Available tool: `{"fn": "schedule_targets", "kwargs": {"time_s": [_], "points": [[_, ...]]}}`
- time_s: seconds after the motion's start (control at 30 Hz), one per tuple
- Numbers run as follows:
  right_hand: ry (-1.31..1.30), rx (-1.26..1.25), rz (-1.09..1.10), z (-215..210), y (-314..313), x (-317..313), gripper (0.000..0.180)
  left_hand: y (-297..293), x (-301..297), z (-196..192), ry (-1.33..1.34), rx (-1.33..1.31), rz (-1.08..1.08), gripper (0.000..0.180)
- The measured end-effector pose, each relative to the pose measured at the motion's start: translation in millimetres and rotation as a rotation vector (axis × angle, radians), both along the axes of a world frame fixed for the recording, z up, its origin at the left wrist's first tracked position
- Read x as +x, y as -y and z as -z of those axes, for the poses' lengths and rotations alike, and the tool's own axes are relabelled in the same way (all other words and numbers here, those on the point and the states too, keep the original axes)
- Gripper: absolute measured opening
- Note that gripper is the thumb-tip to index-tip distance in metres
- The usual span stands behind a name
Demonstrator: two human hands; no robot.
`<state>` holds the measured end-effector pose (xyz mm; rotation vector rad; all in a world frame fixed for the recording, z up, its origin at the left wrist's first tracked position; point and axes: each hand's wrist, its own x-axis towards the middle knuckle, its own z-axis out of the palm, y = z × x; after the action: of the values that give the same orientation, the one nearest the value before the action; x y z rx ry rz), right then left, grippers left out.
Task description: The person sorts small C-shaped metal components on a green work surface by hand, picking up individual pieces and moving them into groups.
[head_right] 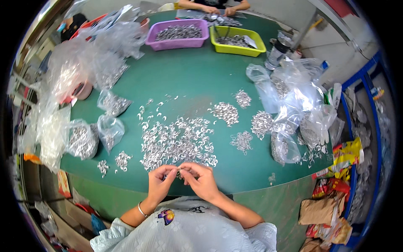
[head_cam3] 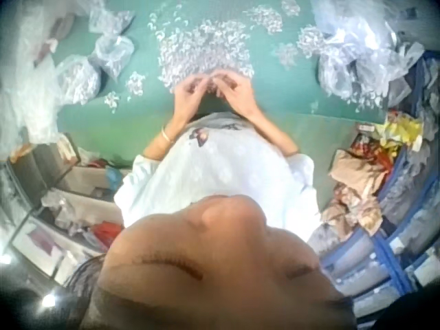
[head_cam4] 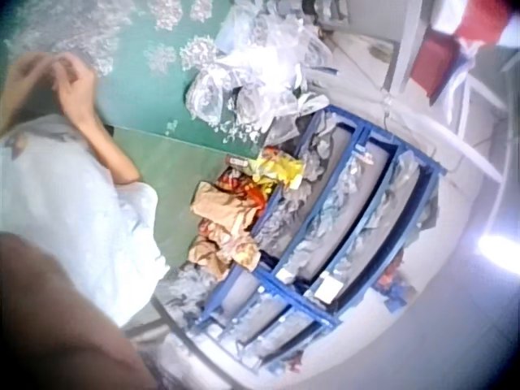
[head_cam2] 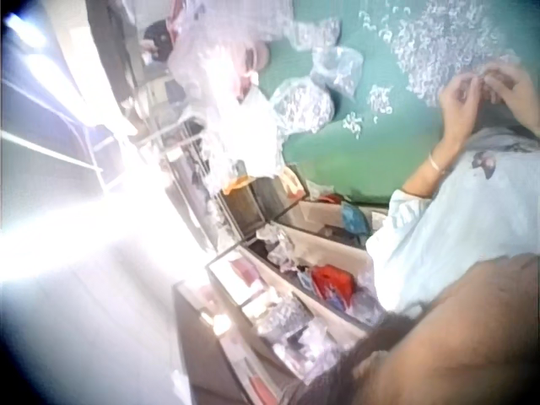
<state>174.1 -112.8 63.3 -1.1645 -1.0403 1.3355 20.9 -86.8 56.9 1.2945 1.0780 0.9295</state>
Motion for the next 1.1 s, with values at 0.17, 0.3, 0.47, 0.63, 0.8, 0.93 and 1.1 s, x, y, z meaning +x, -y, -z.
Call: {"fn": "schedule_targets", "kwargs": {"time_s": [0.17, 0.3, 0.47, 0.63, 0.8, 0.93, 1.1], "points": [[0.06, 0.0, 0.082, 5, -8, 22, 0.014, -15, 20, 0, 0.126, -0.28, 0.099, 0.016], [0.048, -0.035, 0.142, 12, -20, 45, 0.014, -32, 38, 3, 0.181, -0.356, 0.201, 0.017], [0.055, -0.09, 0.267, 16, -44, 81, 0.014, -53, 61, 6, 0.171, -0.355, 0.3, 0.02], [0.189, -0.029, 0.494, 17, -77, 119, 0.014, -71, 71, 10, 0.303, -0.502, 0.278, 0.021], [0.446, -0.011, 0.537, 24, -105, 141, 0.014, -84, 73, 19, 0.37, -0.661, 0.245, 0.022], [0.575, -0.022, 0.52, 35, -113, 142, 0.016, -90, 67, 28, 0.434, -0.713, 0.26, 0.021], [0.196, 0.007, 0.529, 41, -106, 129, 0.015, -95, 63, 33, 0.6, -0.838, 0.238, 0.021]]}}
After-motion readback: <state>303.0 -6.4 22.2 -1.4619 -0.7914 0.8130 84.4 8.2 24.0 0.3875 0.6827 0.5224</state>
